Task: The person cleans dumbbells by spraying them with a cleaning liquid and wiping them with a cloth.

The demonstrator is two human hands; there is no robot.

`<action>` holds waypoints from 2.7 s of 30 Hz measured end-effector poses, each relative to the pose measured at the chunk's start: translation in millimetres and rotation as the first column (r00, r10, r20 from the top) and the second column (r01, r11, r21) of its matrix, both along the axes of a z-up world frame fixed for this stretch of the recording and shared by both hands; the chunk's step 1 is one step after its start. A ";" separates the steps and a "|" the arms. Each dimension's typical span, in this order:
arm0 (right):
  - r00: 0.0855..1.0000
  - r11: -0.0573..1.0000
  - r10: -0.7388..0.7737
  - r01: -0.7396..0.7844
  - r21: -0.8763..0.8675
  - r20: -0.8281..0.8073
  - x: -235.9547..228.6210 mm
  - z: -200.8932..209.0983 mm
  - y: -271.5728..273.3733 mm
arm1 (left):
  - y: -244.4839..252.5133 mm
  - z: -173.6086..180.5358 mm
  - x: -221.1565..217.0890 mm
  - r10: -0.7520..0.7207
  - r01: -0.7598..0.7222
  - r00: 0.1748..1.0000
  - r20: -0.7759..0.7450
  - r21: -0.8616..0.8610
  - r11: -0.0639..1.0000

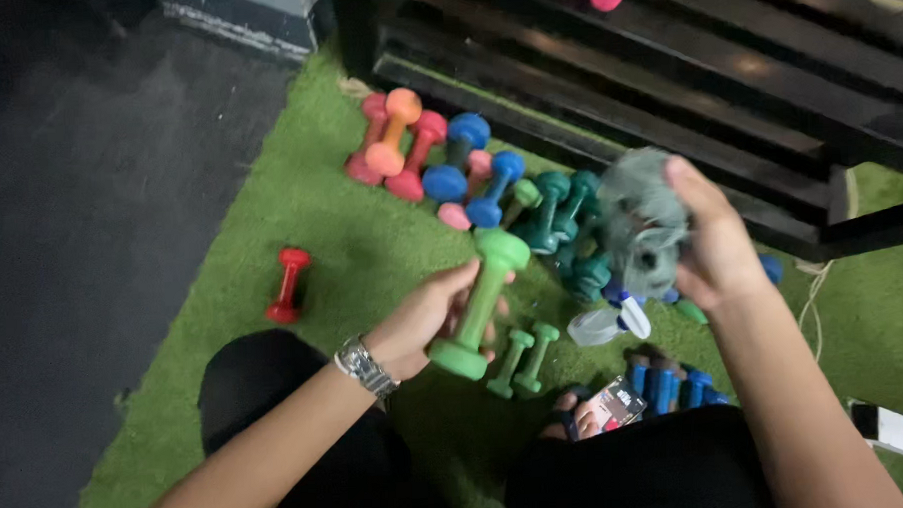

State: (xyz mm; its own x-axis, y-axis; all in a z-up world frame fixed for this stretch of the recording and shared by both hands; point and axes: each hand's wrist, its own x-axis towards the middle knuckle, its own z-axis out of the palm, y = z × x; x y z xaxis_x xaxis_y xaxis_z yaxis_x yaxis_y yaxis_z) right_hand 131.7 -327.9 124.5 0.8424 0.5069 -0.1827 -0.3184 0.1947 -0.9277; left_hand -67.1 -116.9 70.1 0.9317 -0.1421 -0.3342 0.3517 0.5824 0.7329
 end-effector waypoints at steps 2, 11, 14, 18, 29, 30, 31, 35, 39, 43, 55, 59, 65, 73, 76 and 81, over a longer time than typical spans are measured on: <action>0.998 0.954 -0.057 0.056 -0.296 0.006 -18.7 2.4 17.8 | -0.9 20.1 0.1 0.257 -0.265 0.912 -0.319 0.020 0.964; 0.101 0.812 0.572 0.076 -0.579 0.814 -87.1 -17.3 53.5 | 0.0 15.3 20.5 0.353 -0.379 0.878 -0.322 -0.018 0.925; -0.021 0.754 0.657 -0.002 -0.657 0.753 -93.5 -30.6 48.0 | 7.6 27.1 18.0 0.341 -0.363 0.882 -0.326 -0.009 0.932; -0.052 0.726 0.679 0.198 -0.659 0.732 -68.3 -39.2 39.0 | 5.1 23.7 14.3 0.302 -0.276 0.901 -0.313 0.125 0.953; 0.591 0.327 0.795 -0.232 -0.916 0.133 -13.8 -12.6 25.5 | 6.8 -136.0 97.1 -0.197 0.310 0.928 -0.316 0.949 -0.064; 0.599 0.333 0.787 -0.208 -0.920 0.149 -7.8 -31.2 15.1 | 4.4 -160.7 94.5 -0.209 0.289 0.932 -0.297 0.955 -0.072; 0.581 0.339 0.799 -0.221 -0.914 0.156 0.0 -49.6 4.8 | 2.5 -185.6 94.1 -0.225 0.339 0.891 -0.394 0.908 -0.245; 0.610 0.207 0.790 -0.177 -0.962 0.058 16.2 -95.7 -13.3 | -7.4 -283.4 67.2 0.035 0.578 0.808 -0.588 0.781 -0.235; 0.686 0.205 0.727 -0.199 -0.958 0.013 12.6 -113.6 -4.5 | -15.1 -290.1 47.5 0.111 0.612 0.791 -0.602 0.785 -0.099; 0.710 0.398 0.680 -0.149 -0.905 0.182 14.2 -108.8 12.2 | -53.7 -195.2 94.9 0.220 -0.072 0.958 -0.186 0.584 0.808; 0.771 0.536 0.550 -0.032 -0.844 0.320 35.6 -126.3 -204.3 | 11.4 -73.2 142.7 -0.119 -0.008 0.993 0.025 0.990 0.143; 0.873 0.583 0.230 0.229 -0.780 0.429 7.5 -254.4 -199.2 | 48.5 -32.2 125.5 -0.395 -0.501 0.848 0.355 0.779 -0.377; 0.926 0.680 -0.268 0.378 -0.628 0.267 -6.7 -327.4 -133.4 | 64.1 15.4 116.3 -0.266 -0.570 0.787 0.557 0.821 0.032; 0.907 0.727 -0.077 0.336 -0.599 0.414 34.5 -306.2 -104.6 | 66.6 55.0 78.5 -0.230 -0.456 0.786 0.574 0.789 0.412; 0.892 0.883 0.018 0.197 -0.426 0.451 50.4 -244.5 -92.7 | 61.0 43.5 60.5 -0.235 -0.196 0.868 0.438 0.736 0.648; 0.875 0.795 0.386 -0.155 -0.587 0.293 36.0 -65.0 -39.7 | 61.3 4.0 76.4 -0.384 0.469 0.876 -0.292 0.331 0.819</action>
